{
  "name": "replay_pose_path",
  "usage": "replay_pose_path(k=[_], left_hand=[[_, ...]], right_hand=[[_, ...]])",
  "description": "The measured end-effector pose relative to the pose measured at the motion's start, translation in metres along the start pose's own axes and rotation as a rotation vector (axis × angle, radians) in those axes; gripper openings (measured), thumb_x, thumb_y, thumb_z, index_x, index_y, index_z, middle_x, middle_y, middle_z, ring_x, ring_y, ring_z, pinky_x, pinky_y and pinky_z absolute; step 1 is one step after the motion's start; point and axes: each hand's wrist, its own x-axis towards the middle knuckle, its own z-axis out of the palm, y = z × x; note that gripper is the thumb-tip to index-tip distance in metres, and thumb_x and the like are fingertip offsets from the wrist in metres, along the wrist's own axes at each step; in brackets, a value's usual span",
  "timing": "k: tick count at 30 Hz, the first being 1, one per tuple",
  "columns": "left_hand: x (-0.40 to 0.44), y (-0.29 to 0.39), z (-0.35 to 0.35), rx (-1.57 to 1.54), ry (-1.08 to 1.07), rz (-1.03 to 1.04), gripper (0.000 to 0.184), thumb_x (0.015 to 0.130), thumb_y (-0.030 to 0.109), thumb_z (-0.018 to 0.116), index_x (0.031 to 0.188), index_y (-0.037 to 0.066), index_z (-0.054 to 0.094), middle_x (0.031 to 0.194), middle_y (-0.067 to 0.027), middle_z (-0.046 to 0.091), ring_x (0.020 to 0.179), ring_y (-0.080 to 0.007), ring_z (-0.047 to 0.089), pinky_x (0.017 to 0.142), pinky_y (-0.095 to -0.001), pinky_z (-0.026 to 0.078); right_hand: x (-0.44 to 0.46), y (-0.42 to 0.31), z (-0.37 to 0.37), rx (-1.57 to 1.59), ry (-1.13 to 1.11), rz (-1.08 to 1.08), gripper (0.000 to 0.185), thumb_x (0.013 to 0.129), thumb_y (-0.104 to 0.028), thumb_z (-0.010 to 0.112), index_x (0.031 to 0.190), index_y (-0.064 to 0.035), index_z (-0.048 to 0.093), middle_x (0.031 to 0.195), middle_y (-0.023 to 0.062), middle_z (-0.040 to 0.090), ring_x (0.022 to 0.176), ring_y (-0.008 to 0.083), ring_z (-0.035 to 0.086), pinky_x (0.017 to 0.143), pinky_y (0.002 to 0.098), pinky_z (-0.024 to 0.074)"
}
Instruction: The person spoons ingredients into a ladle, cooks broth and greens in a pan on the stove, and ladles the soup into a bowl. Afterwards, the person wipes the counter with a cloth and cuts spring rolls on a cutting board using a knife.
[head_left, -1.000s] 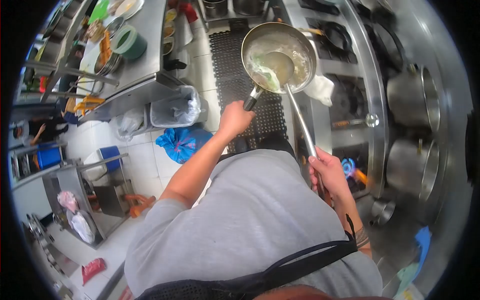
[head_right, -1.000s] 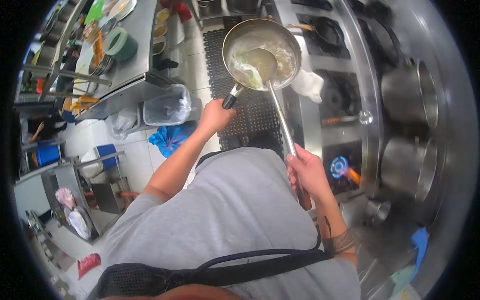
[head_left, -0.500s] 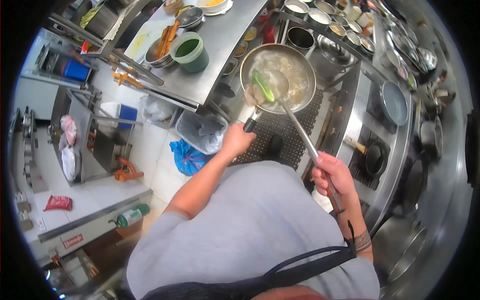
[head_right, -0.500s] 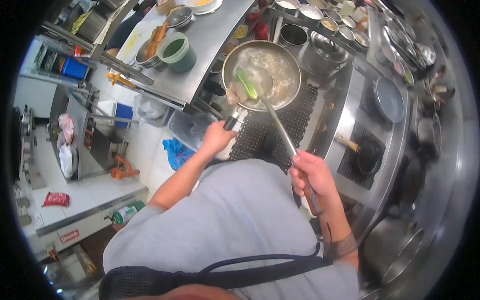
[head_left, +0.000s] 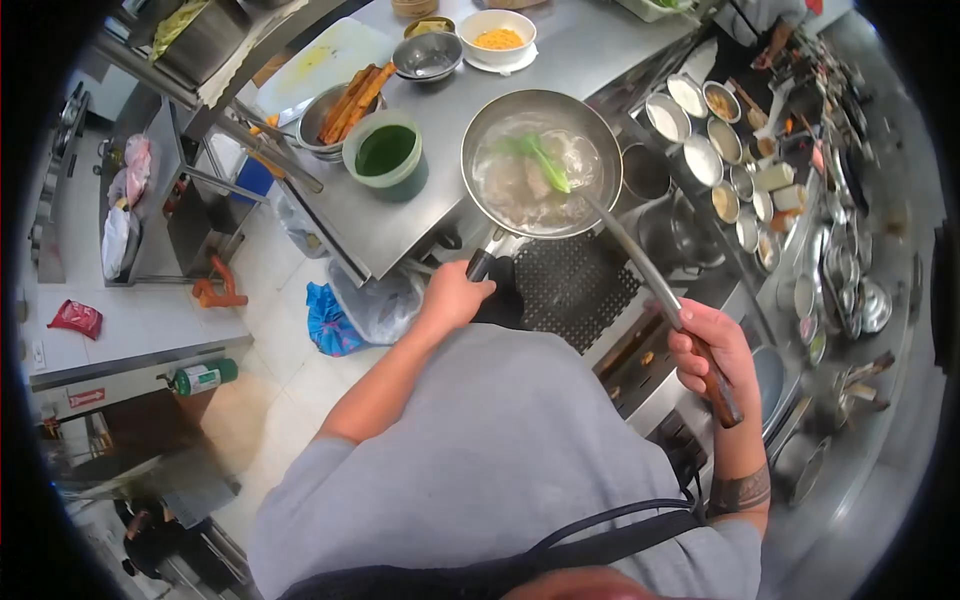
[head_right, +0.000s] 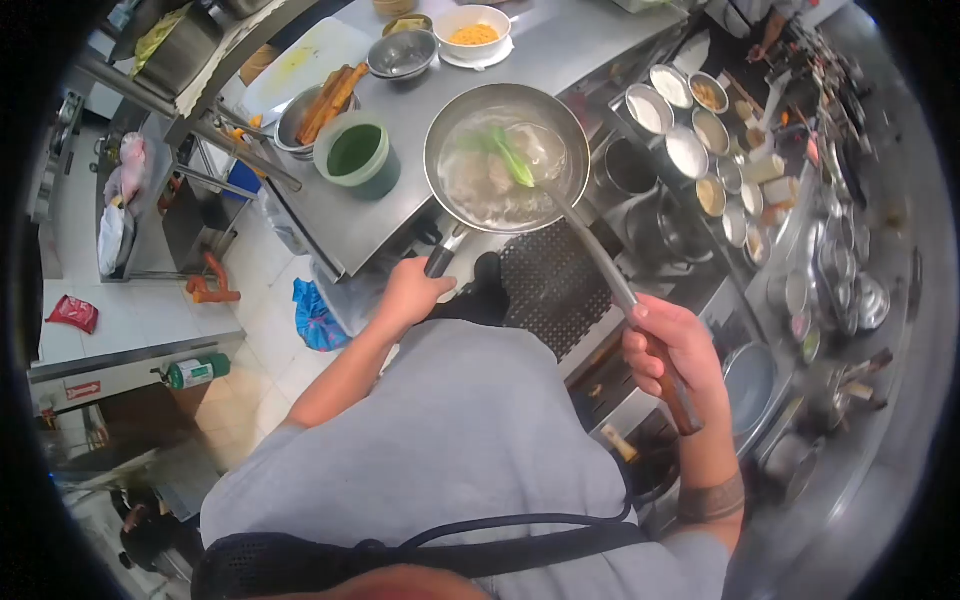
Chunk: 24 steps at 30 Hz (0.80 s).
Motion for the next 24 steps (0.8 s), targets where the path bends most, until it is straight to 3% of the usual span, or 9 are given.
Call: replay_pose_path(k=[4, 6, 12, 14, 18, 20, 24], left_hand=[[0.036, 0.011, 0.0, -0.037, 0.047, 0.032, 0.031, 0.08, 0.025, 0.077, 0.083, -0.004, 0.066, 0.068, -0.0133, 0.063, 0.062, -0.0228, 0.059, 0.064, -0.0404, 0.047], [0.053, 0.032, -0.011, -0.02, 0.031, -0.008, 0.034, 0.081, 0.029, 0.077, 0.085, -0.003, 0.065, 0.077, -0.0229, 0.068, 0.076, -0.0381, 0.069, 0.072, -0.0463, 0.052], [0.09, 0.067, -0.014, -0.026, 0.17, -0.04, 0.033, 0.081, 0.027, 0.077, 0.083, -0.003, 0.065, 0.074, -0.0221, 0.067, 0.074, -0.0358, 0.069, 0.07, -0.0443, 0.053], [0.098, 0.088, -0.014, -0.131, 0.191, -0.093, 0.03, 0.081, 0.023, 0.078, 0.08, -0.002, 0.061, 0.063, -0.0078, 0.055, 0.06, -0.016, 0.051, 0.06, -0.0375, 0.046], [0.113, 0.118, 0.001, -0.18, 0.297, -0.15, 0.03, 0.081, 0.023, 0.078, 0.08, -0.002, 0.06, 0.061, -0.0061, 0.053, 0.06, -0.0156, 0.05, 0.06, -0.0375, 0.045], [0.127, 0.13, 0.016, -0.217, 0.373, -0.182, 0.026, 0.079, 0.021, 0.072, 0.08, -0.002, 0.061, 0.064, -0.0153, 0.061, 0.06, -0.0264, 0.06, 0.063, -0.0414, 0.049], [0.149, 0.155, 0.044, -0.339, 0.464, -0.271, 0.026, 0.079, 0.021, 0.073, 0.079, -0.002, 0.06, 0.062, -0.013, 0.059, 0.059, -0.0253, 0.056, 0.063, -0.041, 0.048]], right_hand=[[0.028, -0.067, -0.003, -0.058, -0.017, 0.027, 0.027, 0.104, -0.015, 0.054, 0.125, 0.002, 0.059, 0.069, 0.0038, 0.058, 0.042, 0.0061, 0.044, 0.032, 0.0222, 0.0333], [0.047, -0.101, -0.003, -0.104, -0.02, 0.029, 0.03, 0.104, -0.014, 0.053, 0.128, 0.0036, 0.057, 0.069, 0.0043, 0.058, 0.04, 0.0064, 0.044, 0.032, 0.0228, 0.0343], [0.097, -0.179, -0.015, -0.076, -0.156, 0.129, 0.034, 0.105, -0.016, 0.053, 0.132, 0.0048, 0.055, 0.07, 0.0056, 0.057, 0.039, 0.0074, 0.045, 0.031, 0.0238, 0.0349], [0.115, -0.214, -0.013, -0.127, -0.195, 0.147, 0.034, 0.105, -0.015, 0.053, 0.132, 0.0047, 0.055, 0.069, 0.0054, 0.056, 0.04, 0.0077, 0.045, 0.03, 0.024, 0.0349], [0.152, -0.28, -0.02, -0.228, -0.273, 0.207, 0.035, 0.105, -0.015, 0.052, 0.133, 0.0056, 0.055, 0.068, 0.0059, 0.055, 0.039, 0.0079, 0.045, 0.03, 0.0244, 0.0353], [0.172, -0.314, -0.023, -0.268, -0.323, 0.184, 0.036, 0.104, -0.015, 0.052, 0.133, 0.0061, 0.055, 0.068, 0.006, 0.054, 0.039, 0.0079, 0.045, 0.03, 0.025, 0.0359], [0.208, -0.384, -0.017, -0.384, -0.41, 0.204, 0.037, 0.106, -0.016, 0.049, 0.134, 0.0078, 0.053, 0.069, 0.0057, 0.054, 0.039, 0.0069, 0.045, 0.029, 0.024, 0.0378]])
